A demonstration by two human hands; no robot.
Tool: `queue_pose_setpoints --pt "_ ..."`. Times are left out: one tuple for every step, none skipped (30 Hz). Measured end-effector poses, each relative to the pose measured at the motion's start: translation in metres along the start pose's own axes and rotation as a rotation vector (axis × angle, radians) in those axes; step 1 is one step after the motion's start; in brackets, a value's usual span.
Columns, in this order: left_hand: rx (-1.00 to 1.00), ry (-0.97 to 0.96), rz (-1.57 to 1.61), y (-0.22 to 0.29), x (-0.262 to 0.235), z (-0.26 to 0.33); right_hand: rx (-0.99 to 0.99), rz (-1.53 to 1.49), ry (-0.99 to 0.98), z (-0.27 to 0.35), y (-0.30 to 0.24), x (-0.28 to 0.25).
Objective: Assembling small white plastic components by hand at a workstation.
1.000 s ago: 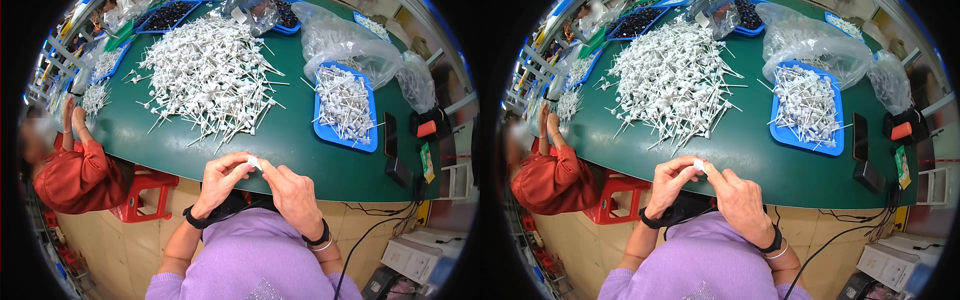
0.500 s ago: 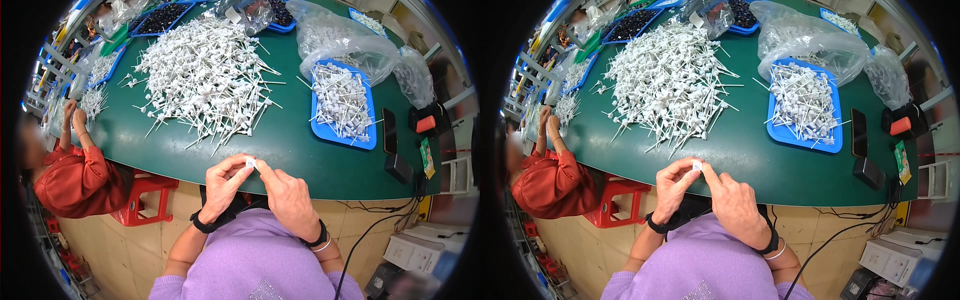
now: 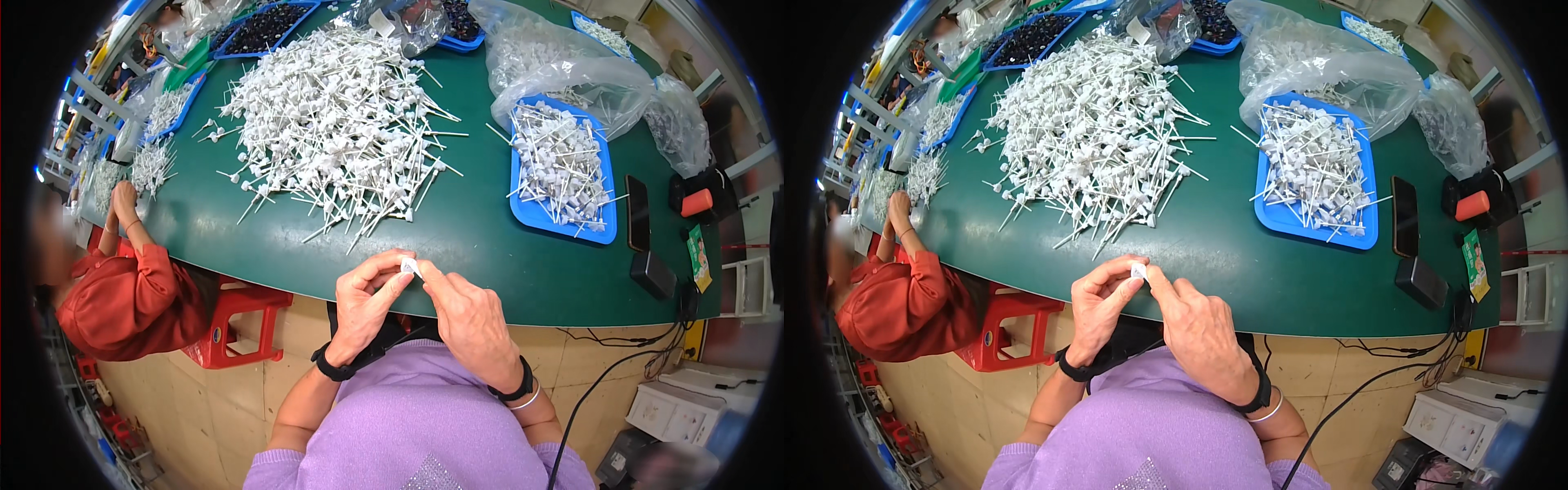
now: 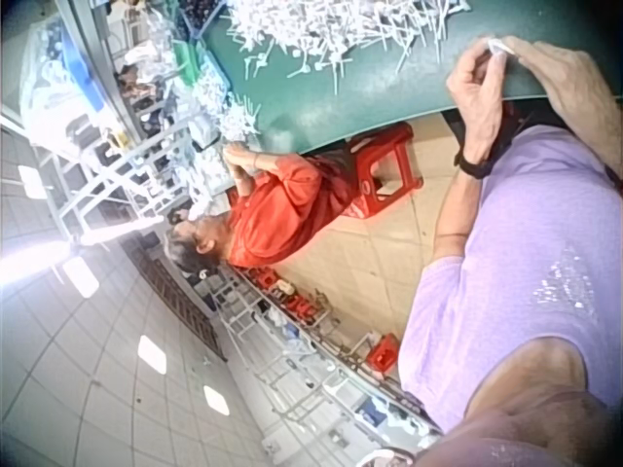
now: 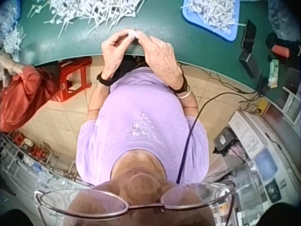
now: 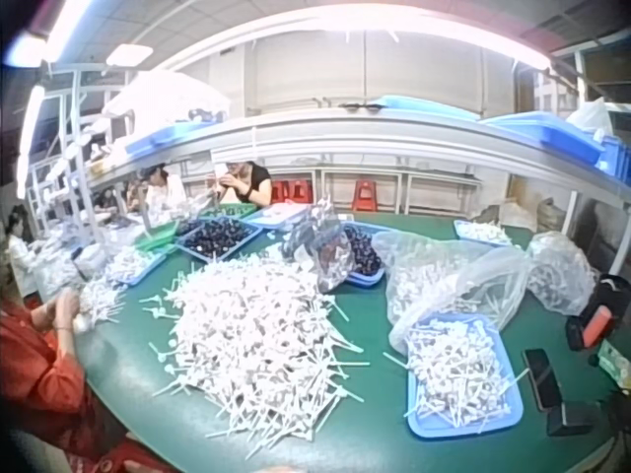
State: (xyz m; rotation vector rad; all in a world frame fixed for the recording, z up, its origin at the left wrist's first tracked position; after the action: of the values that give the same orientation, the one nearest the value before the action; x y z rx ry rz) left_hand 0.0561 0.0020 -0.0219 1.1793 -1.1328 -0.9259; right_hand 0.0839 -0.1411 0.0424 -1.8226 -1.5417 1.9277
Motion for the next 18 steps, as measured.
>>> queue_pose_setpoints --pt "0.000 0.006 0.008 0.000 0.000 0.000 0.001 -0.001 -0.003 0.000 0.000 0.000" --pt "-0.001 0.012 0.017 -0.001 -0.001 0.001 0.002 -0.002 -0.006 0.000 0.000 0.000" --pt "0.043 0.018 -0.100 0.004 -0.001 0.000 -0.007 -0.017 0.004 0.000 0.000 0.000" --pt "0.086 0.024 -0.216 0.009 -0.003 0.000 -0.016 -0.031 0.013 0.000 0.001 -0.001" --pt "0.129 0.028 -0.333 0.013 -0.003 0.000 -0.023 -0.045 0.024 0.000 0.001 -0.001" --pt "0.094 0.023 -0.337 0.012 -0.004 0.000 -0.029 -0.075 0.029 0.000 0.002 -0.002" --pt "0.059 0.018 -0.341 0.011 -0.005 0.001 -0.035 -0.105 0.034 -0.001 0.003 -0.002" --pt "0.023 0.013 -0.346 0.010 -0.005 0.002 -0.041 -0.136 0.039 -0.002 0.004 -0.003" --pt "0.002 0.016 -0.267 0.009 -0.005 0.003 -0.042 -0.165 0.038 -0.002 0.006 -0.003" --pt "-0.020 0.020 -0.188 0.007 -0.003 0.004 -0.044 -0.193 0.038 -0.003 0.008 -0.002" --pt "-0.041 0.022 -0.108 0.006 -0.002 0.004 -0.045 -0.221 0.038 -0.004 0.010 -0.001" --pt "-0.061 0.027 -0.076 0.005 -0.002 0.004 -0.044 -0.244 0.028 -0.005 0.012 0.000" --pt "-0.081 0.031 -0.043 0.003 -0.002 0.005 -0.043 -0.266 0.017 -0.005 0.013 0.001" --pt "-0.100 0.035 -0.011 0.002 -0.001 0.005 -0.043 -0.288 0.007 -0.006 0.014 0.001" --pt "-0.089 0.040 -0.013 0.003 -0.001 0.005 -0.018 -0.316 -0.021 -0.007 0.017 0.003" --pt "-0.078 0.045 -0.016 0.003 -0.001 0.005 0.007 -0.345 -0.048 -0.008 0.019 0.004" --pt "-0.067 0.048 -0.018 0.004 -0.001 0.005 0.031 -0.372 -0.075 -0.009 0.021 0.005" --pt "-0.054 0.052 -0.045 0.005 0.000 0.006 0.080 -0.433 -0.102 -0.009 0.025 0.007"
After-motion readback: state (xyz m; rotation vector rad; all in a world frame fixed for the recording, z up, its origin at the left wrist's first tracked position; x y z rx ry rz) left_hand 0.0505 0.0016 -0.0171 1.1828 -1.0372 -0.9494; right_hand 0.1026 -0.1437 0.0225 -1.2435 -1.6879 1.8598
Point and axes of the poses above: each hand's wrist, its own z-axis away from the middle knuckle, its own x-axis out of the palm, y = z × x, the point moved 7 cm from there along -z, towards the middle knuckle, and after that the axes turned 3 degrees about -z, right-handed, at the moved point
